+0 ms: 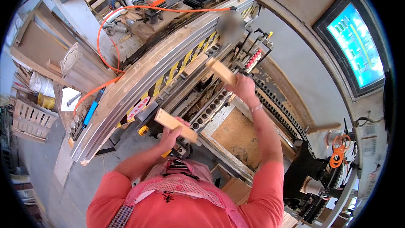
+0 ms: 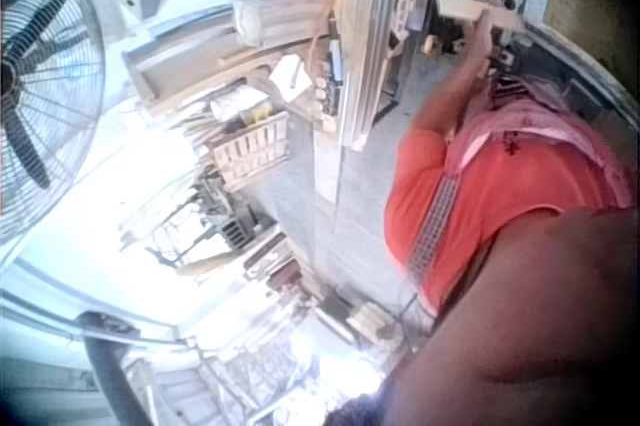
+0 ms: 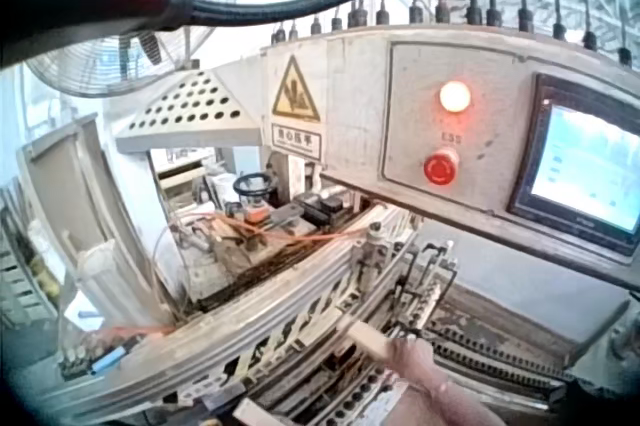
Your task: The person repeatedly picks up small rectangular wooden blocks from a stack and feeds them into a woodworking machine. They guide the blocks through the machine's rollers and then place the processed pieces onto a separate wooden board. The task involves continuous manual handling of the wood pieces in a repetitive cycle.
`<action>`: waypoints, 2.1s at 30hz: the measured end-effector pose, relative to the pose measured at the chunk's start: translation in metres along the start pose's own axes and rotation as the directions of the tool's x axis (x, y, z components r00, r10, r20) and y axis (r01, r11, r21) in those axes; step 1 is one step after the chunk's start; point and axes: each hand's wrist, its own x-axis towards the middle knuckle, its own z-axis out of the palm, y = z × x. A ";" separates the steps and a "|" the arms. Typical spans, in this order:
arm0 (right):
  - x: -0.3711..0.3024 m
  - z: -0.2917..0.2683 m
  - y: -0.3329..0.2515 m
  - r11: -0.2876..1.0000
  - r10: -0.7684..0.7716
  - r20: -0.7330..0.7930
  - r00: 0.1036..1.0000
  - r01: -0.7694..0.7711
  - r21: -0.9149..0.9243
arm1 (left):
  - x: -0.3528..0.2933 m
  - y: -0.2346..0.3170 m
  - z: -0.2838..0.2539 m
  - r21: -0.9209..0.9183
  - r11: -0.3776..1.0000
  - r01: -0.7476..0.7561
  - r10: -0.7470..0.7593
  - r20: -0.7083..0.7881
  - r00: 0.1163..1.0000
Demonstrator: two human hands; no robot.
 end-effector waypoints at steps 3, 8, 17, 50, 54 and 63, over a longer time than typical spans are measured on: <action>0.050 0.016 0.022 0.985 -0.081 -0.133 0.988 0.058 -0.165 | -0.019 -0.003 -0.009 0.065 0.997 -0.042 0.046 -0.073 0.996; 0.096 0.038 0.022 0.958 0.031 -0.001 1.000 -0.030 -0.287 | -0.028 -0.006 -0.013 0.282 0.957 0.073 -0.051 -0.087 0.995; 0.094 0.041 0.018 0.972 -0.014 -0.115 0.993 -0.014 -0.236 | -0.013 -0.003 -0.019 0.598 0.800 -0.046 0.027 0.040 0.999; 0.103 0.039 0.008 0.945 0.001 -0.019 1.000 -0.007 -0.326 | -0.012 -0.008 -0.012 0.727 0.667 -0.165 0.154 0.082 0.985; 0.103 0.037 0.006 0.954 -0.011 0.014 1.000 0.015 -0.300 | -0.012 -0.005 -0.010 0.708 0.694 -0.131 0.131 0.054 0.990; 0.106 0.039 0.005 0.924 -0.027 0.063 0.998 0.049 -0.380 | -0.011 -0.016 -0.019 0.675 0.716 -0.180 0.159 0.093 0.983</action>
